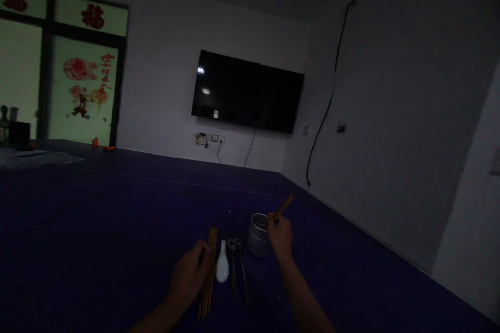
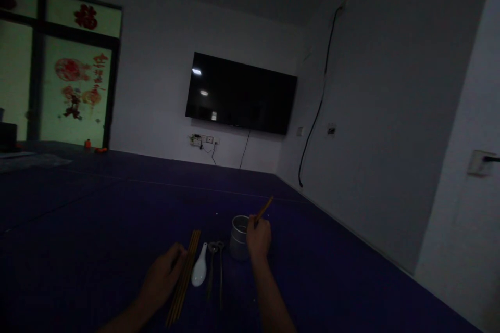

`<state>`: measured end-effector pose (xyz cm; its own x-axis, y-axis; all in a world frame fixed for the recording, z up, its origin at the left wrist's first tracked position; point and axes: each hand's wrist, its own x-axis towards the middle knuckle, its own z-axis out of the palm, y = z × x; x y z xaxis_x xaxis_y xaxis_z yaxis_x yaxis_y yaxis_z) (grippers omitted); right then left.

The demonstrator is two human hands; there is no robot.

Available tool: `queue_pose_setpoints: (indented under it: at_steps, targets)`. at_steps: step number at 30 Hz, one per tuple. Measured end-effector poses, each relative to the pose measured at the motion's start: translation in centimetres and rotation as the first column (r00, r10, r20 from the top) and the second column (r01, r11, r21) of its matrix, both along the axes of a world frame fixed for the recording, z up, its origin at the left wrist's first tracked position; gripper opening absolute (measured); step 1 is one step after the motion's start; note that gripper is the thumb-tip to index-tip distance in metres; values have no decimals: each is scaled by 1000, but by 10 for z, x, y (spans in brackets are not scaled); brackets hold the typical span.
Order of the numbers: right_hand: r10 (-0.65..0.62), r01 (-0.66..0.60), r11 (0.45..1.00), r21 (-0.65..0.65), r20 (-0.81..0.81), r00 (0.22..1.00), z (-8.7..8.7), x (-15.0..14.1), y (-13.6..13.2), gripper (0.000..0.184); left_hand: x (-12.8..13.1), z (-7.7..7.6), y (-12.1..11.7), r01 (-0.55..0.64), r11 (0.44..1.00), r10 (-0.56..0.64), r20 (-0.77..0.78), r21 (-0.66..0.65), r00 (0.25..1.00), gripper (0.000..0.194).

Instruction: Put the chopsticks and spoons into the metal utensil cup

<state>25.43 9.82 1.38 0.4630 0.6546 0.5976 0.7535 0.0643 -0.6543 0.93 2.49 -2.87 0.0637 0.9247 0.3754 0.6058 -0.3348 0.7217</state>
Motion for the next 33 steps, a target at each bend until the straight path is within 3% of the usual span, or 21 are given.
queue_pose_setpoints:
  at_steps: [11,15,18,21,23,26,30,33]
  targets:
    - [97,-92,995,35,-187,978,-9,3,-1,54,-3,-1,5,6,1000,-6,-11,-6,1000,35]
    - [-15,54,987,154,-240,971,-6,-4,-20,62,-5,-3,14,-21,1000,20,-47,-10,999,36]
    - [-114,225,903,367,-301,947,-8,-16,-41,59,-5,-2,20,-56,998,51,-151,-29,987,36]
    - [73,0,919,394,-172,982,-16,-36,-60,45,-4,1,21,-114,993,98,-289,-39,952,35]
    - [203,-180,932,313,-44,978,-23,-51,-70,45,-2,5,19,-150,988,124,-373,-41,920,36]
    - [302,-329,925,190,155,941,-32,-71,-80,48,-2,9,13,-182,982,143,-446,-46,883,38]
    - [352,-400,913,80,343,871,-37,-85,-85,43,-6,11,4,-180,982,135,-475,-52,870,38]
    - [352,-392,919,34,375,858,-38,-86,-83,39,-8,10,0,-165,985,118,-486,-55,866,36]
